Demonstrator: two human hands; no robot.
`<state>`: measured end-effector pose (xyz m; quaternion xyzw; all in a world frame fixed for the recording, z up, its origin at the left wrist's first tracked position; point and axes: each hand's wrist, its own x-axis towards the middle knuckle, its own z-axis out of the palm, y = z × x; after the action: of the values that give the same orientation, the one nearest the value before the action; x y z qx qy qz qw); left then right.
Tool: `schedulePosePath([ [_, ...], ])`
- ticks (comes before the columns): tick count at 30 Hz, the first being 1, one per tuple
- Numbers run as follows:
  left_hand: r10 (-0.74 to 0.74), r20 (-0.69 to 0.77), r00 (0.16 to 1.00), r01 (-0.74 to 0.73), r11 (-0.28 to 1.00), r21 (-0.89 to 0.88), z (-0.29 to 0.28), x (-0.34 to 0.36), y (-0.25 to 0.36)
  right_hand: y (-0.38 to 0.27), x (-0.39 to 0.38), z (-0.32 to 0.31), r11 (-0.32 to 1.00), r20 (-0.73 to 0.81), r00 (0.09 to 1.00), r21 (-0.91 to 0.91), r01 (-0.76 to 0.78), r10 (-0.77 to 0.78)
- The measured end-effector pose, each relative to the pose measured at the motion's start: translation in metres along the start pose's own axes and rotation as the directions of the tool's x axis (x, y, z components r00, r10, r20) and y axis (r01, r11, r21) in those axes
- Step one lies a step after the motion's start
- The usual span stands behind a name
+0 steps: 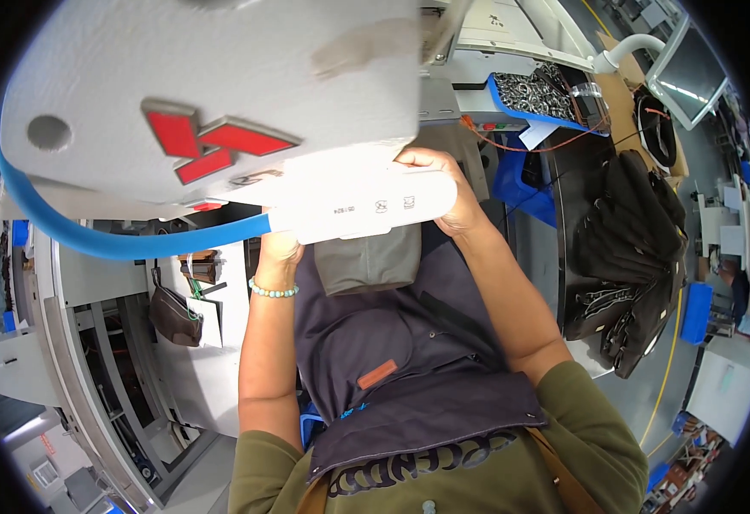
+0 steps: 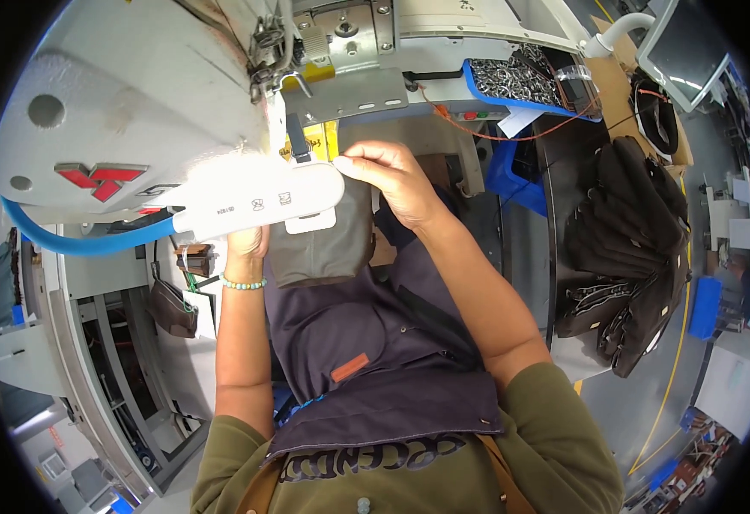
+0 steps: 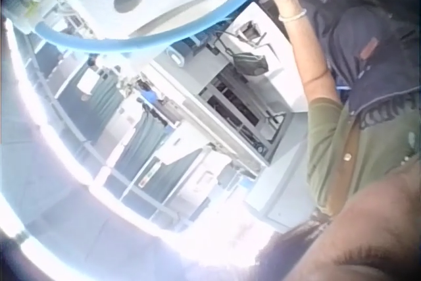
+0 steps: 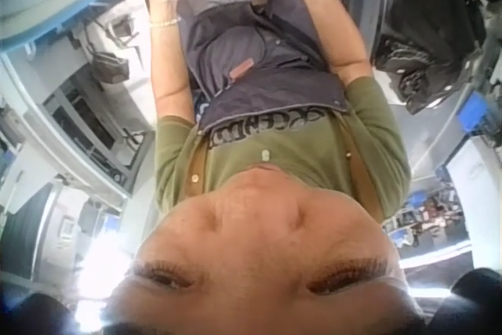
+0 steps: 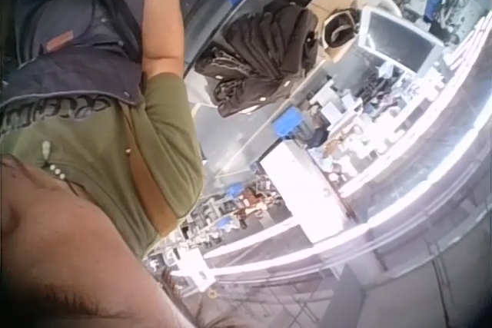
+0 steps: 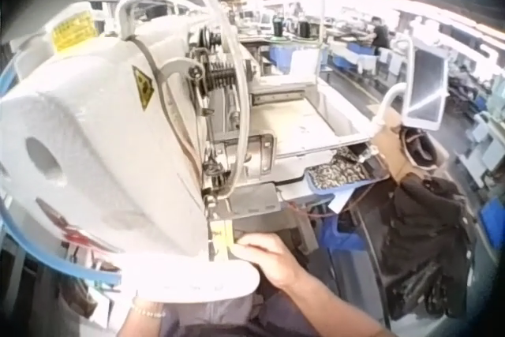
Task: The recorder is using an industrial sewing machine to assemble small leather/fabric bags.
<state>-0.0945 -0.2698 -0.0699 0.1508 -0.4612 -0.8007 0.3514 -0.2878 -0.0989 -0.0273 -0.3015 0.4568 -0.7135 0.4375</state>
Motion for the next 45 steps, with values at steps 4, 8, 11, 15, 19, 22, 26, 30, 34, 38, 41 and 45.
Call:
schedulePosePath([
  [4,-0.012,0.091,0.996,0.023,0.992,-0.121,-0.003,0.004,0.001,-0.004,-0.001,0.000,1.000,-0.006,1.000,-0.003,0.013,-0.013],
  [8,0.032,0.035,0.999,-0.035,0.997,0.069,0.001,0.006,-0.005,-0.018,-0.003,0.007,0.989,0.013,0.999,-0.138,0.052,-0.050],
  [11,-0.089,0.045,0.995,0.091,0.994,-0.053,0.009,-0.003,0.008,-0.021,-0.010,0.011,0.979,0.010,0.995,-0.174,0.103,-0.103],
  [15,-0.072,0.020,0.997,0.074,0.993,-0.094,0.005,-0.002,0.010,-0.021,-0.010,0.022,0.988,-0.004,0.989,-0.049,0.145,-0.145],
  [19,-0.069,0.067,0.995,0.073,0.995,-0.066,0.001,0.001,0.009,-0.019,-0.011,0.019,0.993,0.002,0.993,0.000,0.118,-0.118],
  [22,-0.052,0.046,0.998,0.051,0.998,0.024,0.004,0.002,0.012,-0.017,-0.014,0.032,0.977,-0.078,0.974,-0.003,0.211,-0.211],
  [26,-0.060,-0.019,0.998,0.061,0.996,0.066,0.019,0.003,0.020,-0.017,-0.016,0.035,0.977,-0.134,0.968,-0.032,0.209,-0.211],
  [30,-0.071,0.006,0.997,0.070,0.995,0.078,0.012,0.007,0.019,-0.011,-0.013,0.028,0.984,-0.102,0.979,0.008,0.176,-0.175],
  [34,-0.019,-0.001,1.000,0.019,0.995,0.097,0.014,0.005,0.017,-0.005,-0.012,0.023,0.980,-0.085,0.977,0.022,0.199,-0.197],
  [38,-0.008,0.014,1.000,0.007,0.998,0.063,0.017,0.005,0.020,-0.005,-0.011,0.020,0.984,-0.054,0.984,0.038,0.173,-0.170],
  [41,-0.011,0.052,0.999,0.006,0.996,0.091,0.018,0.002,0.022,-0.004,-0.011,0.022,0.983,-0.055,0.982,0.029,0.182,-0.180],
  [45,0.022,0.015,1.000,-0.024,0.978,0.207,0.024,0.000,0.025,-0.006,-0.010,0.020,0.980,-0.054,0.978,-0.025,0.198,-0.199],
])
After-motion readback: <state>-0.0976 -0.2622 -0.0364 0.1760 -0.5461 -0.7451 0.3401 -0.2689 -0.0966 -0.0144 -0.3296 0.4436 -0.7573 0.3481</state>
